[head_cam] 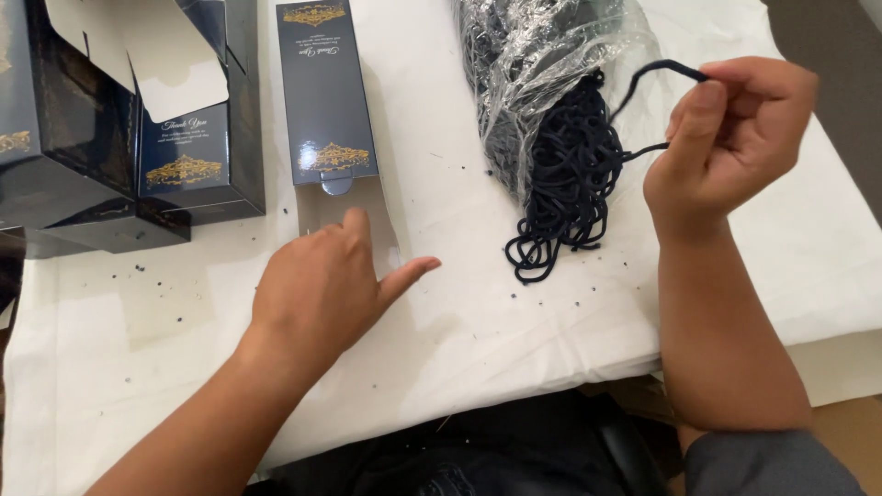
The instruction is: Assembling a decorative cardboard box and attaching a cord handle by threading it through pre-cut holes.
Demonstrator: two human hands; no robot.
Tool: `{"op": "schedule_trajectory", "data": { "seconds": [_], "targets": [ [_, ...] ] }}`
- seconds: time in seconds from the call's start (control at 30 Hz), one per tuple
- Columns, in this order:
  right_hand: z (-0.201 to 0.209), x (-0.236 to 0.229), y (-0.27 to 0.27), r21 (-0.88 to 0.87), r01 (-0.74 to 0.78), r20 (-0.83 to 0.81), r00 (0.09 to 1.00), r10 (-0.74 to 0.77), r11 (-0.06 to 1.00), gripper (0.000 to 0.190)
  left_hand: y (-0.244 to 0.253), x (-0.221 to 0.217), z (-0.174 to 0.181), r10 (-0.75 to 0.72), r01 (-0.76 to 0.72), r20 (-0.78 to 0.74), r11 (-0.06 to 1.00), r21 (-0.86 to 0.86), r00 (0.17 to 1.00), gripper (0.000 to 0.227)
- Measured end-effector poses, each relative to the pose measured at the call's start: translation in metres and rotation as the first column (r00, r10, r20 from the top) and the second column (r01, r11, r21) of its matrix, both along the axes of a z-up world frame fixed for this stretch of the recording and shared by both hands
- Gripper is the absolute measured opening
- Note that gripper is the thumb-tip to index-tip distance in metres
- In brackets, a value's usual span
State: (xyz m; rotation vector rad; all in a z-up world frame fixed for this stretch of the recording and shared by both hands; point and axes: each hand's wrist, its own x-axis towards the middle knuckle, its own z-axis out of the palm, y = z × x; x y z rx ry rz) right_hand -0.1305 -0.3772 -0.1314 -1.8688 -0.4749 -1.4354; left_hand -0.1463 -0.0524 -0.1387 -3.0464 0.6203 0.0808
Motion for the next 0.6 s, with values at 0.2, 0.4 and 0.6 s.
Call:
{"op": "schedule_trajectory", "data": {
  "seconds": [0.2, 0.4, 0.6],
  "targets": [
    [-0.004, -0.001, 0.002, 0.029, -0.046, 0.025, 0.999, 0.045, 0.999, 0.030, -0.008, 0.013, 0.001, 0.059, -0.080, -0.222, 0.993, -0.086, 0.973, 0.100],
    [0.006, -0.010, 0.024, -0.217, -0.338, -0.161, 0.938, 0.308, 0.916, 0.030, -0.009, 0.019, -0.031, -0.088, 0.096, 0.041, 0.957, -0.272, 0.995, 0.080],
    [0.008, -0.014, 0.044, -0.408, -0.376, -0.091, 0.923, 0.373, 0.832, 0.010, -0.015, 0.028, -0.051, -0.178, 0.180, 0.040, 0.911, -0.371, 0.983, 0.111]
  ]
}}
